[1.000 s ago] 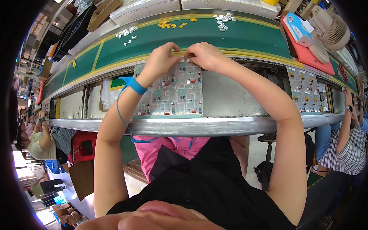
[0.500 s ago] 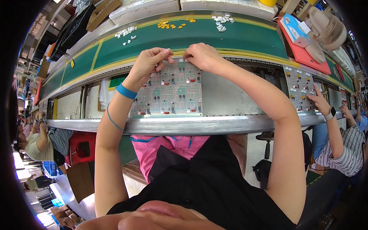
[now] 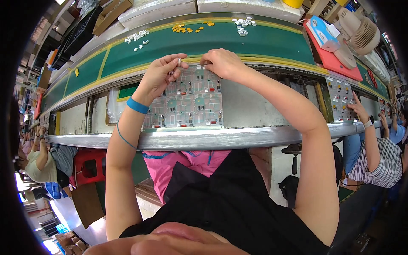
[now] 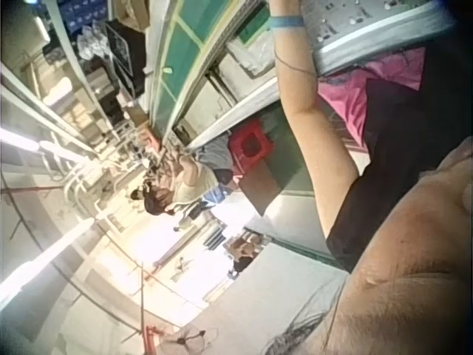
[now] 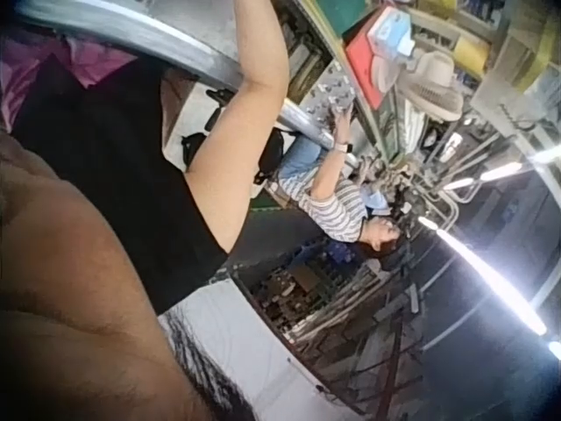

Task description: The person inserts small electronic components into a circuit board by hand.

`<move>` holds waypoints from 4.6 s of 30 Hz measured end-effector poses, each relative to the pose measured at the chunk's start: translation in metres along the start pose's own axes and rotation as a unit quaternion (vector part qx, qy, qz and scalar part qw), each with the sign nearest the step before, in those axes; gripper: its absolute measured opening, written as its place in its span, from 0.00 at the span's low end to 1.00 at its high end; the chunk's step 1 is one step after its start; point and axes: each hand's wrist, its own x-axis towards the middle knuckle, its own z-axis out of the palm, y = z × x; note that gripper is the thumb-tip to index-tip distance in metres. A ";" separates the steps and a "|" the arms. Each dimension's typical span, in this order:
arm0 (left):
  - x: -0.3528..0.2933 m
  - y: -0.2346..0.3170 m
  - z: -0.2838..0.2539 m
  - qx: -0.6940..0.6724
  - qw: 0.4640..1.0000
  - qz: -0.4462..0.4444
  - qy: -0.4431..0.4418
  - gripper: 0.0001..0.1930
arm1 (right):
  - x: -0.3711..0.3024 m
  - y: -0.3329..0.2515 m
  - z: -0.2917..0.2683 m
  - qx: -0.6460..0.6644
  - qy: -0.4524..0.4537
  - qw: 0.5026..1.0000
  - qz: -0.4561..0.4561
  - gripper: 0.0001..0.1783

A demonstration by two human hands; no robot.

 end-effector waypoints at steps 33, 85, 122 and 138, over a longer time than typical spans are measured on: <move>-0.036 -0.022 0.028 0.520 0.841 0.148 -0.014 0.10 | -0.026 0.021 -0.024 0.146 0.099 0.984 -0.012 0.09; -0.002 0.014 -0.042 0.269 0.951 0.143 0.054 0.09 | -0.043 -0.042 -0.014 0.535 -0.028 0.827 0.168 0.06; 0.004 -0.018 -0.033 0.666 0.689 0.271 0.086 0.06 | 0.032 -0.039 0.014 0.081 0.024 0.994 -0.068 0.08; 0.070 0.007 -0.136 0.679 0.622 0.295 0.255 0.12 | 0.050 -0.046 0.025 0.018 0.007 0.997 -0.078 0.09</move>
